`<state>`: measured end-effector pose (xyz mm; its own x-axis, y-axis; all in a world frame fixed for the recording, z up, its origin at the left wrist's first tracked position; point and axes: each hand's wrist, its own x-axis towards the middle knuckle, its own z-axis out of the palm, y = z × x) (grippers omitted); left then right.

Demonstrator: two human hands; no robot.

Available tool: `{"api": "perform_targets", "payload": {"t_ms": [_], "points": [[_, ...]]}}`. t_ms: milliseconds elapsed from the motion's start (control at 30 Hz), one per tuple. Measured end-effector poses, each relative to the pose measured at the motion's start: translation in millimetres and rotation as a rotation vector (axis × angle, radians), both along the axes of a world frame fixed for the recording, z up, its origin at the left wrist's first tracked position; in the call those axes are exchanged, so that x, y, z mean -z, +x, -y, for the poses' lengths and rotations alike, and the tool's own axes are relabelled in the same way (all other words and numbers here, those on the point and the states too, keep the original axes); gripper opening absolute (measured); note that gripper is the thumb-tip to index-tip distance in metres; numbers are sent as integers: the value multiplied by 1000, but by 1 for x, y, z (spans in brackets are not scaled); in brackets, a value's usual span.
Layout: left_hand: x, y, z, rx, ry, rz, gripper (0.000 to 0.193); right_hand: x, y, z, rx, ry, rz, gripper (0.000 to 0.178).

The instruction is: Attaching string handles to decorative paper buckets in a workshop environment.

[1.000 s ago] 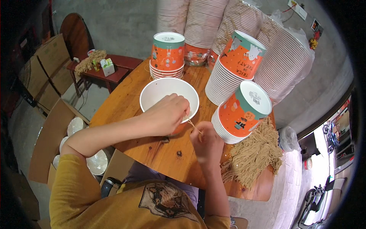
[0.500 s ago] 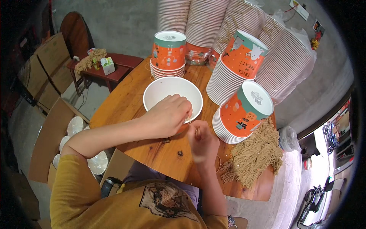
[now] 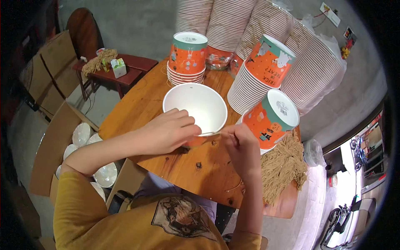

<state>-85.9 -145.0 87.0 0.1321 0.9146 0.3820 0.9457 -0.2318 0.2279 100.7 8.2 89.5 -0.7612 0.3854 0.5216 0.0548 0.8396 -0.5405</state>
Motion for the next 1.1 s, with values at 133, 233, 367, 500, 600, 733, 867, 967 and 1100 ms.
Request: {"api": "perform_targets", "payload": {"t_ms": [133, 233, 367, 500, 600, 733, 867, 967, 1100], "points": [[-1, -11, 22, -48, 133, -145, 29, 1, -30, 3, -112, 22, -60, 6], [0, -19, 29, -133, 182, -117, 33, 4, -47, 10, -154, 78, -47, 7], [14, -32, 23, -115, 153, 171, 19, 12, -63, 13, -129, 54, 31, 7], [16, -13, 11, -359, 186, 99, 18, 12, -69, 15, -79, 0, 103, 10], [17, -4, 1, -429, 186, 123, 16, 12, -69, 13, -83, -14, 109, 11], [21, -6, -4, -449, 172, 138, 14, 8, -68, 17, -56, -15, 156, 11], [15, -7, -2, -504, 35, 197, 15, 7, -78, 14, 104, 48, 329, 18], [12, -11, -2, -539, -30, 266, 16, 7, -82, 16, 161, 103, 393, 20], [4, -13, 2, -630, -9, 170, 15, 11, -83, 16, 125, 151, 417, 19]]}}
